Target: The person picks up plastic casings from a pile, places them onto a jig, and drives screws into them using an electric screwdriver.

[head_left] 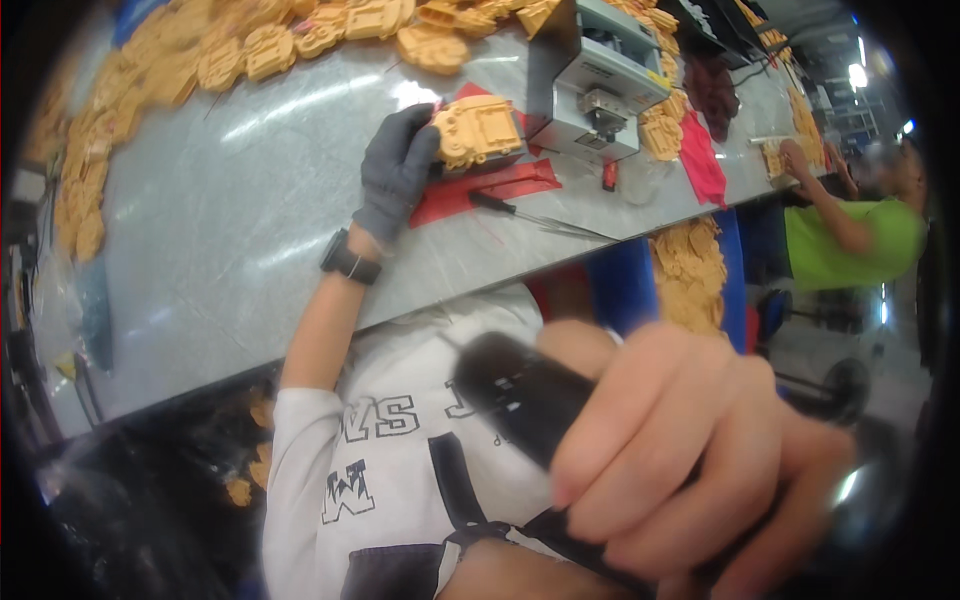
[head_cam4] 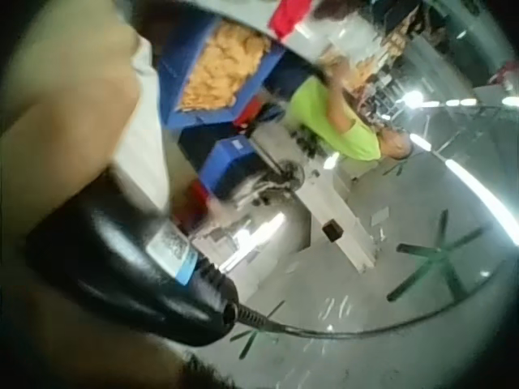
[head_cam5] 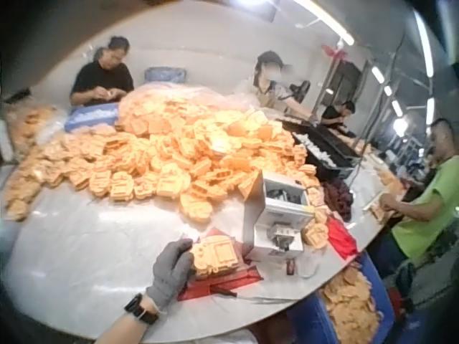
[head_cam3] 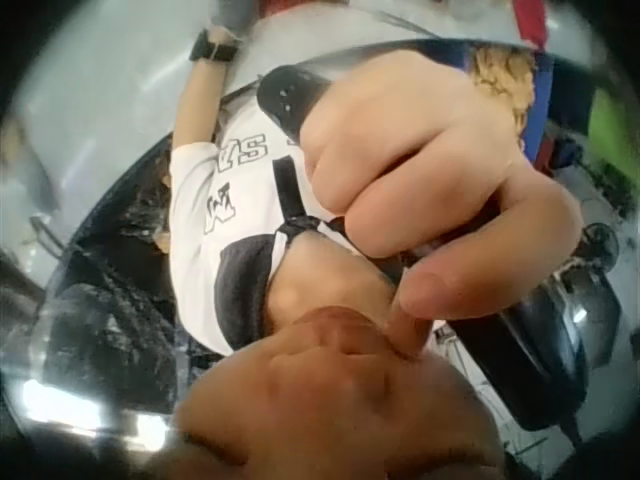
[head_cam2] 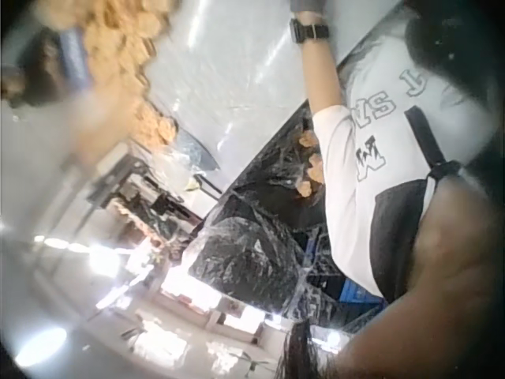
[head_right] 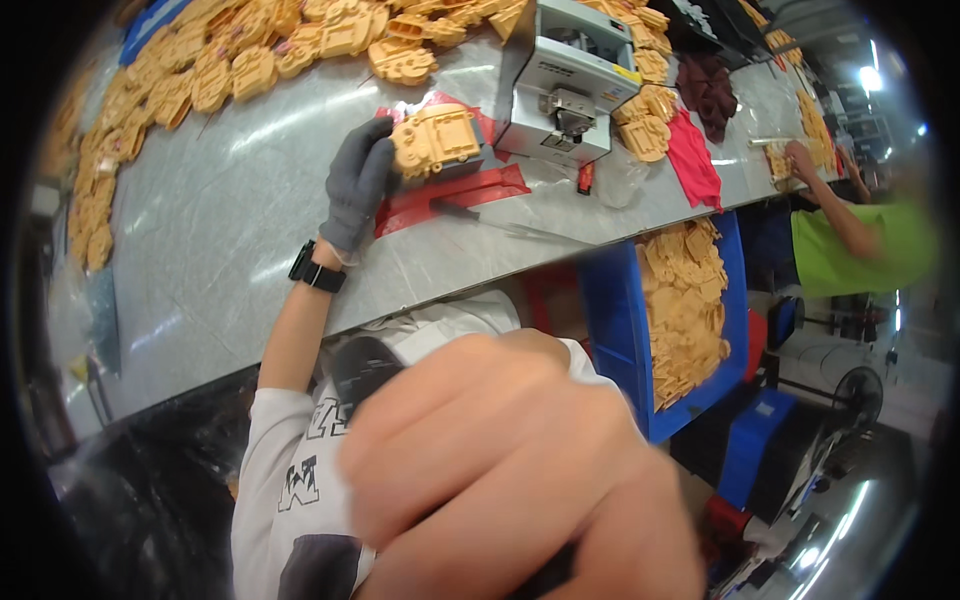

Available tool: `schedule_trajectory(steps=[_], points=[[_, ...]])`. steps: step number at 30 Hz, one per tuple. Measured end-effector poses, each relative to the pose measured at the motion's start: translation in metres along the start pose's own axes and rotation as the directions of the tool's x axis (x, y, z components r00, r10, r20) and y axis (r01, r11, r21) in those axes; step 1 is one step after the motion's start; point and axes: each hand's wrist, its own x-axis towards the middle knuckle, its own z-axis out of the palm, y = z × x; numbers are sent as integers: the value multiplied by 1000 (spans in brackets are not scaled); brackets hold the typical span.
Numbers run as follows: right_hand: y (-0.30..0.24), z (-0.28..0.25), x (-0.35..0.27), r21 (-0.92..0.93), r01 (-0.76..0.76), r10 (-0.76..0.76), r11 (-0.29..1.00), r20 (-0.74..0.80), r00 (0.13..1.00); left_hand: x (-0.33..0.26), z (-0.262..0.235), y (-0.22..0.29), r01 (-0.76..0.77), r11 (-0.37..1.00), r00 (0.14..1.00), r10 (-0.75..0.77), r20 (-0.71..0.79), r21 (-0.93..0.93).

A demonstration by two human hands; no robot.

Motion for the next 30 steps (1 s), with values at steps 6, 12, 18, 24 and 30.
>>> schedule_trajectory(steps=[6, 12, 18, 24, 30], points=[[-10, -16, 15, -60, -22, 25, 998, 39, 999, 6, 10, 21, 110, 993, 989, -104, 104, -53], [-31, -62, 34, -29, -144, 145, 989, 40, 989, 4, 4, 21, 231, 973, 970, -229, 87, -18], [22, -65, 37, 75, -272, 269, 959, 37, 962, 11, 5, 24, 162, 986, 981, -166, 98, 49], [-16, -113, 45, 117, -378, 372, 918, 68, 926, 10, -3, 19, 105, 988, 985, -119, 124, 115], [37, -100, 56, 132, -480, 461, 867, 151, 874, 16, 8, 18, 46, 995, 983, -61, 174, 91]])
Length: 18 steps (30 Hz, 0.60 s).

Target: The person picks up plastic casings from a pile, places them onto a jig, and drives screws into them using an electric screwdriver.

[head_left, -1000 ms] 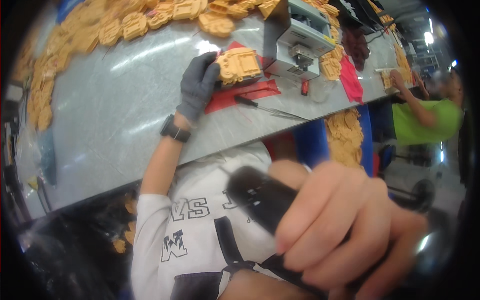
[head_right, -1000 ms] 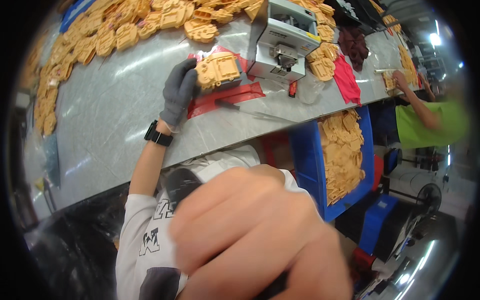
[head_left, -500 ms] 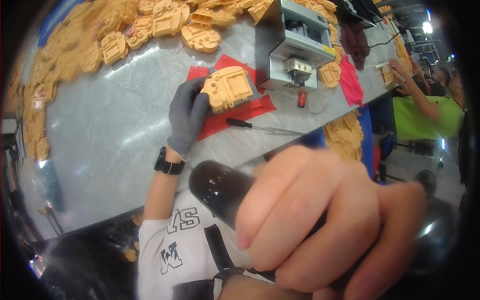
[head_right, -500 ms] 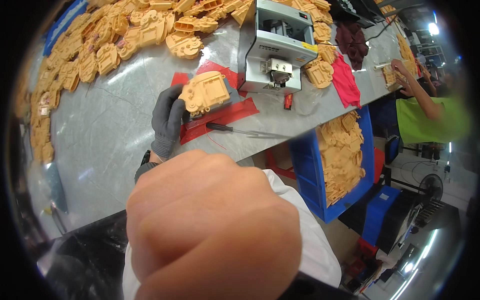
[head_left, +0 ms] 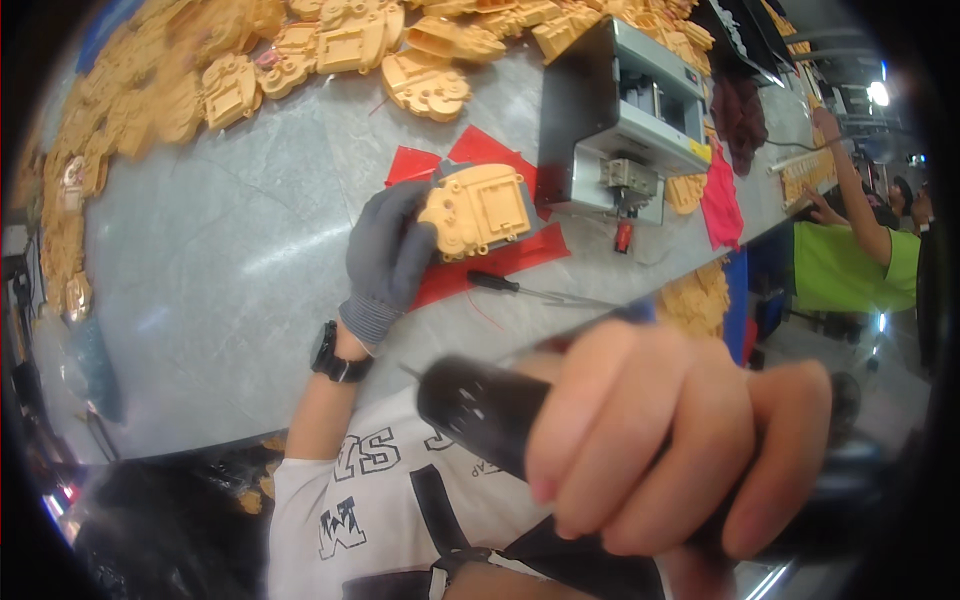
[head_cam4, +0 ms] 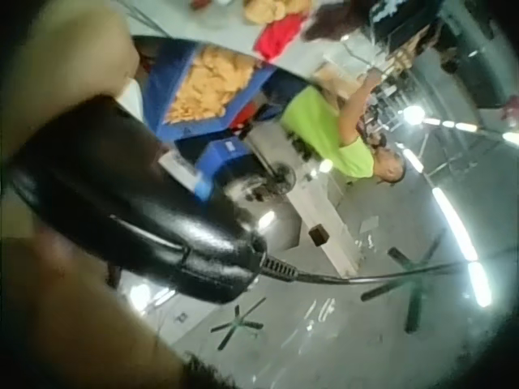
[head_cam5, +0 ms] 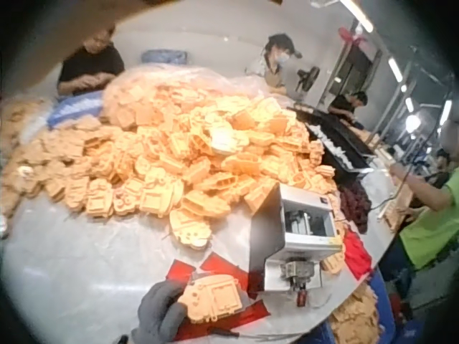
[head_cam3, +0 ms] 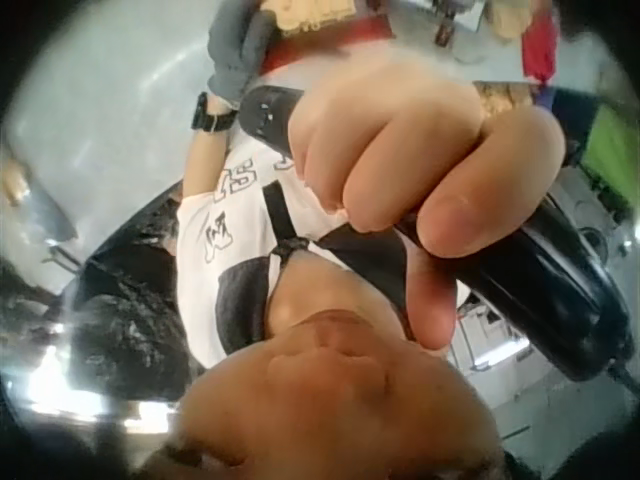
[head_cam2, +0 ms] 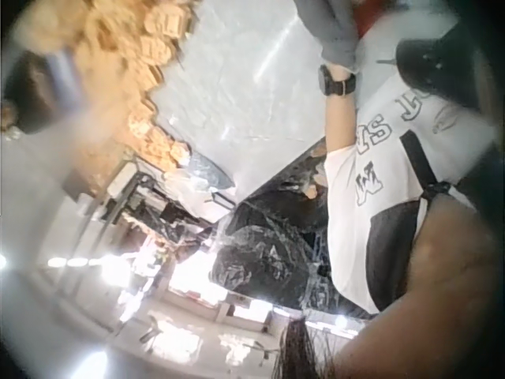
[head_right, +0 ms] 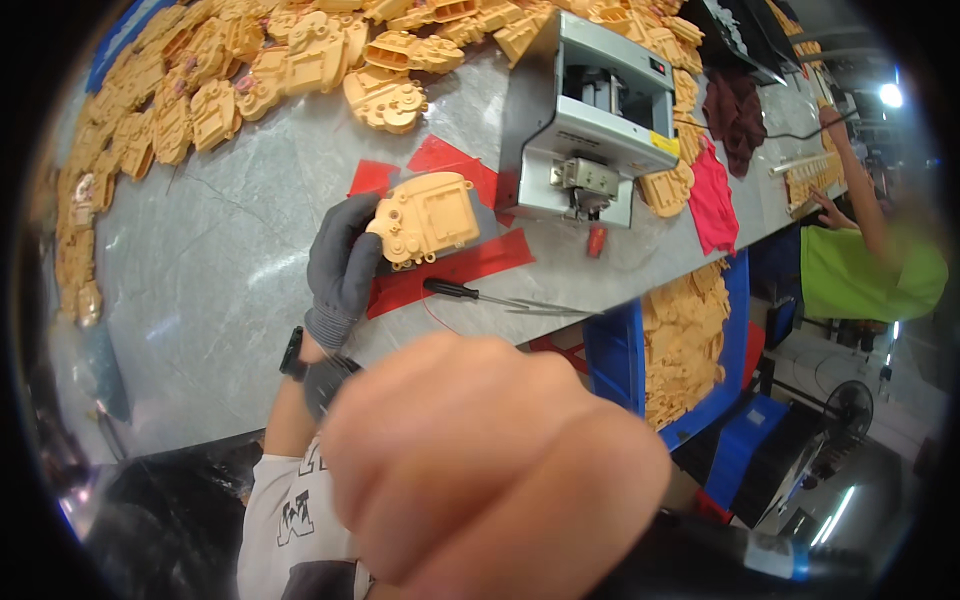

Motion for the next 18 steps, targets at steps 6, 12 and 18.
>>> schedule_trajectory(steps=[6, 12, 18], points=[[12, 8, 5, 92, -40, 44, 995, -44, 998, -7, -12, -5, 3, 1000, 1000, -3, -4, 19], [-6, 18, 5, -1, -11, 11, 1000, -194, 981, 5, -5, 10, -54, 998, 999, 54, 2, 42], [24, 25, 8, 71, 20, -9, 997, -161, 987, -4, -11, -3, 6, 1000, 1000, -6, -24, 19]])
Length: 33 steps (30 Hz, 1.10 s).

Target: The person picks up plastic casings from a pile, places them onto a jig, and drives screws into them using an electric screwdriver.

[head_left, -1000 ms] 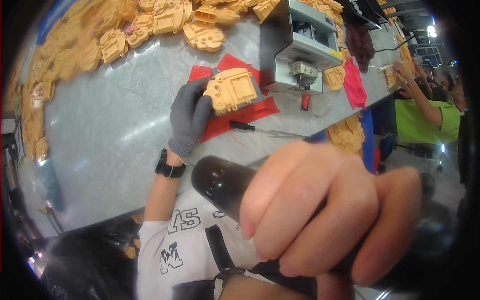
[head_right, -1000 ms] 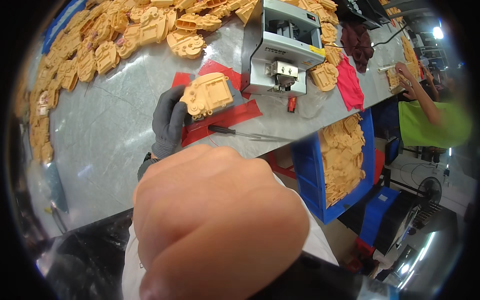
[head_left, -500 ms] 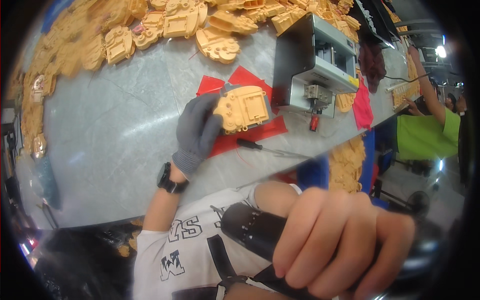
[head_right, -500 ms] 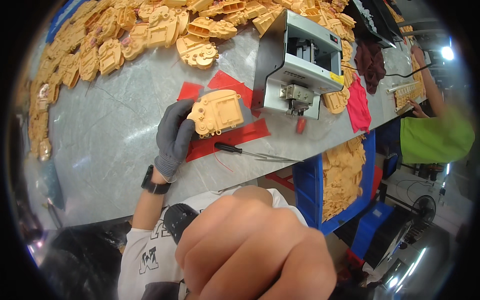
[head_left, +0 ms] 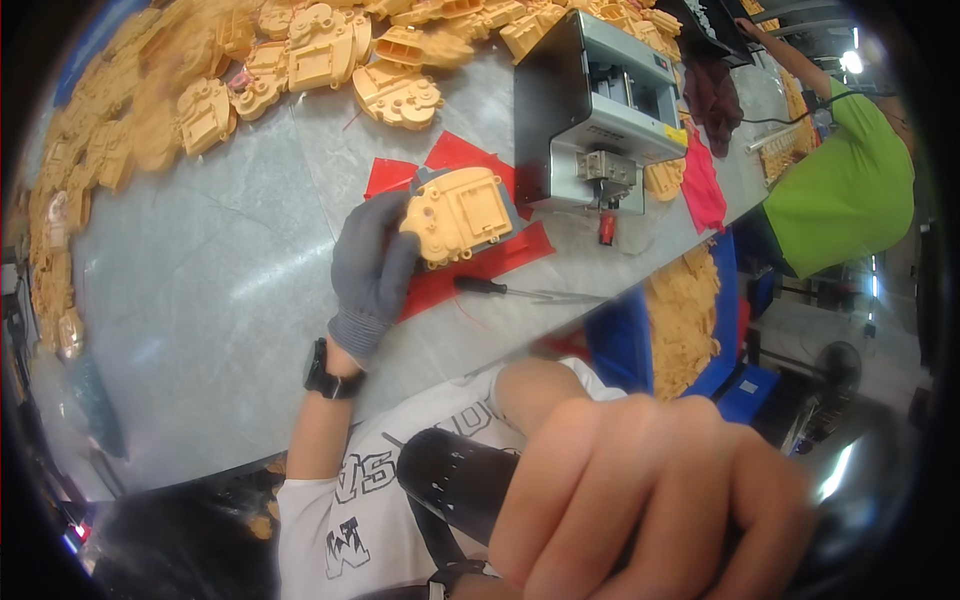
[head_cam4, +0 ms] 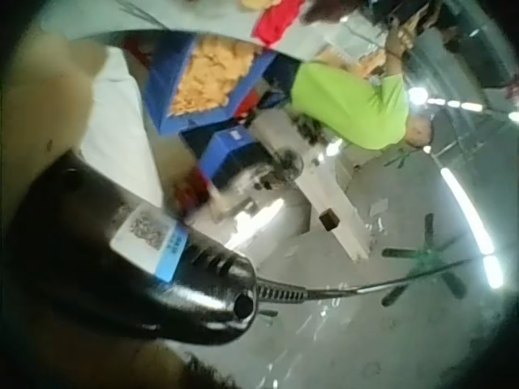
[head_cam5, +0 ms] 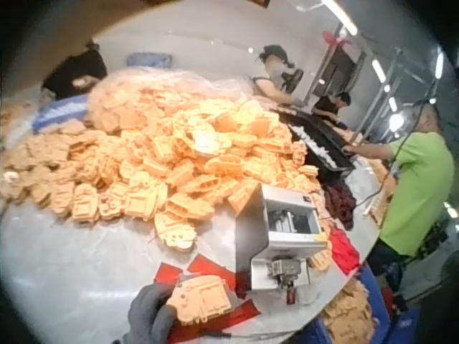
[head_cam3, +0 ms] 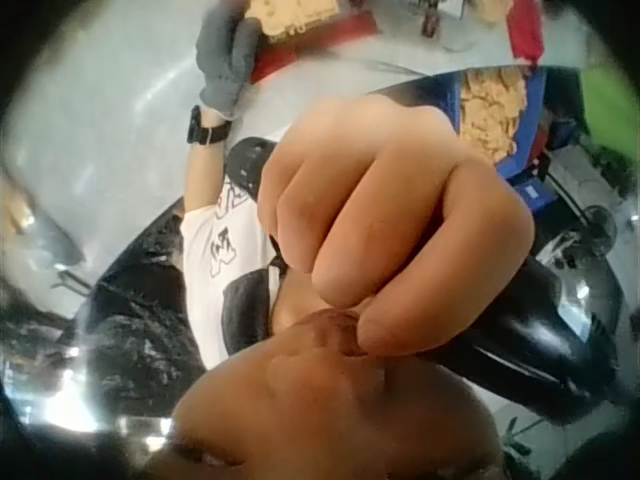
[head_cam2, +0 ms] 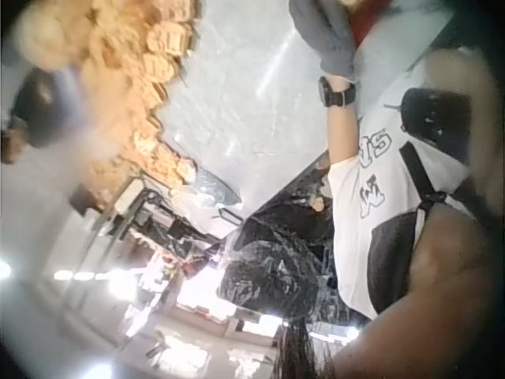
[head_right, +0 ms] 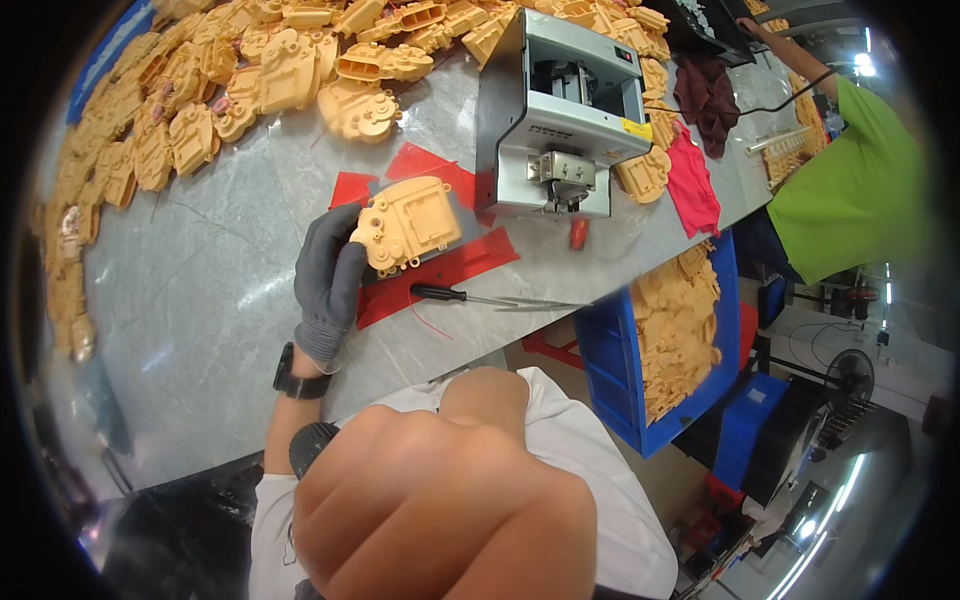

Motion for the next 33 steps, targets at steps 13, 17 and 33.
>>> schedule_trajectory(steps=[13, 17, 33], points=[[2, 25, -6, -244, 130, -177, 961, -178, 968, -1, 0, 2, -12, 1000, 1000, 12, 19, 14], [-10, 17, -14, -210, 139, -153, 968, -53, 987, 0, 3, 0, -33, 999, 999, 33, 25, -16], [-1, 18, -14, -281, 252, -298, 926, -137, 945, 4, -4, 9, 34, 998, 999, -36, 37, 58]])
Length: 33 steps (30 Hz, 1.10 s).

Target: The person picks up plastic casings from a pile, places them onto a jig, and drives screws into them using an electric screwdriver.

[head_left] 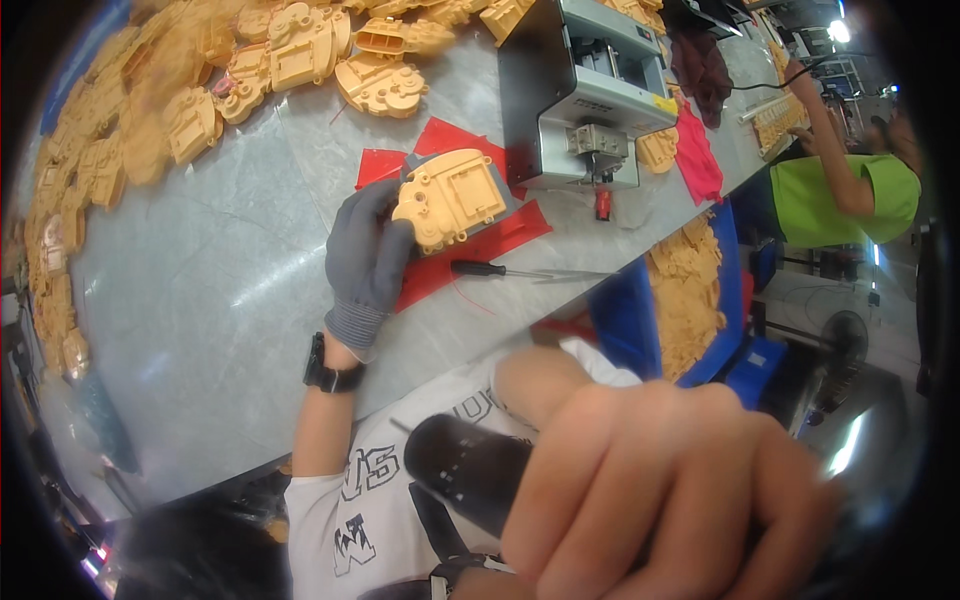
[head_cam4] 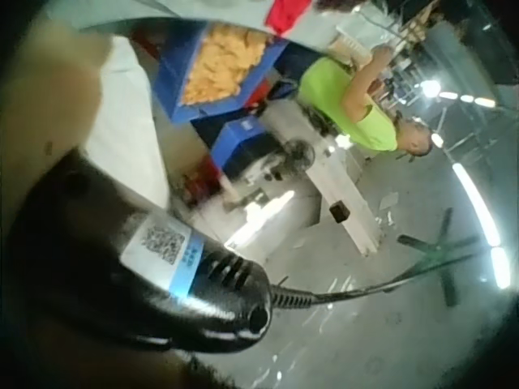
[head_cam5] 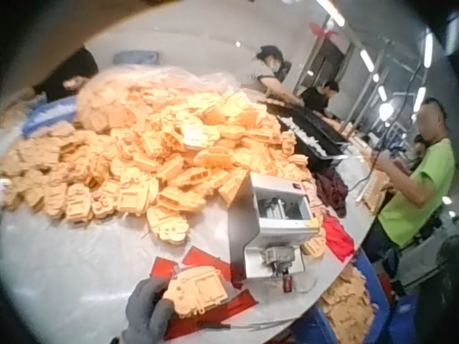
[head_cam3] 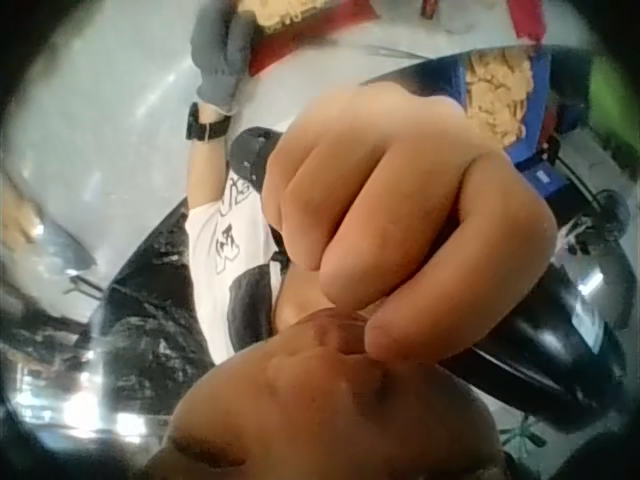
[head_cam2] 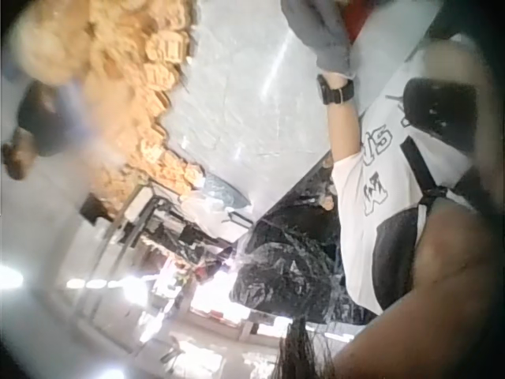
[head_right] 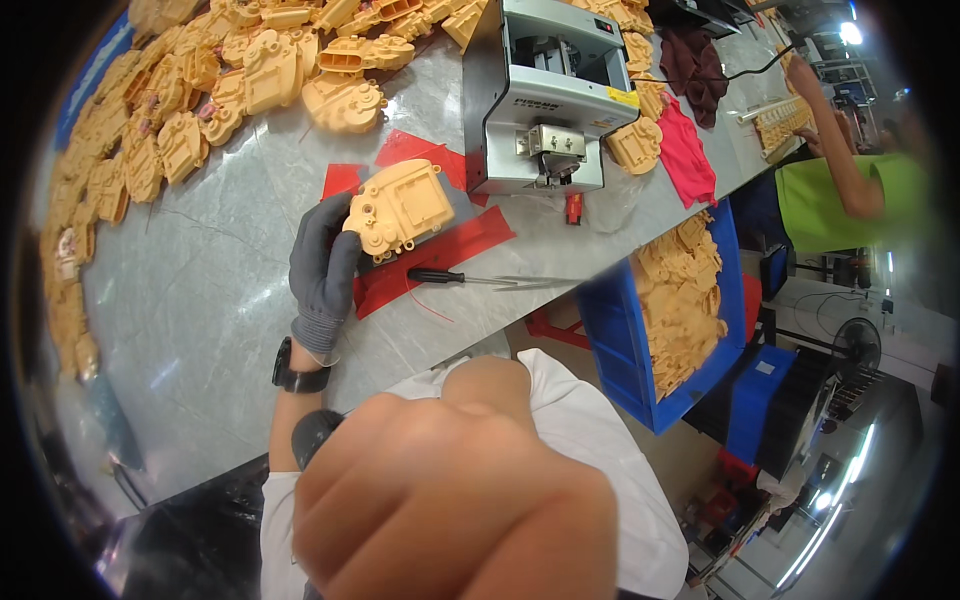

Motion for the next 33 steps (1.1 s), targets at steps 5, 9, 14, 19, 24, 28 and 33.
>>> schedule_trajectory(steps=[5, 9, 14, 19, 24, 28, 33], points=[[5, 25, 8, -195, 20, -76, 981, -281, 957, 3, 7, 1, -64, 998, 998, 64, 9, -2], [5, 15, 10, -154, 8, -36, 988, -178, 983, 2, 8, -1, -47, 999, 999, 47, 15, -4], [9, -3, -3, 123, -51, 42, 991, 78, 996, -1, 9, -6, -21, 998, 1000, 21, 2, -65], [9, -6, -7, 248, -118, 101, 962, 80, 992, -4, 3, -6, -13, 999, 1000, 13, -15, -37], [-9, -17, 18, 183, -193, 138, 964, 276, 951, 2, 14, 2, -59, 995, 998, 61, 19, -81], [0, -24, 23, 205, -273, 172, 940, 404, 899, -1, 5, -3, 3, 999, 1000, -2, 13, -52], [-1, -22, 5, 139, -157, 129, 978, 191, 973, 1, 10, -3, -67, 995, 998, 68, 2, -79]])
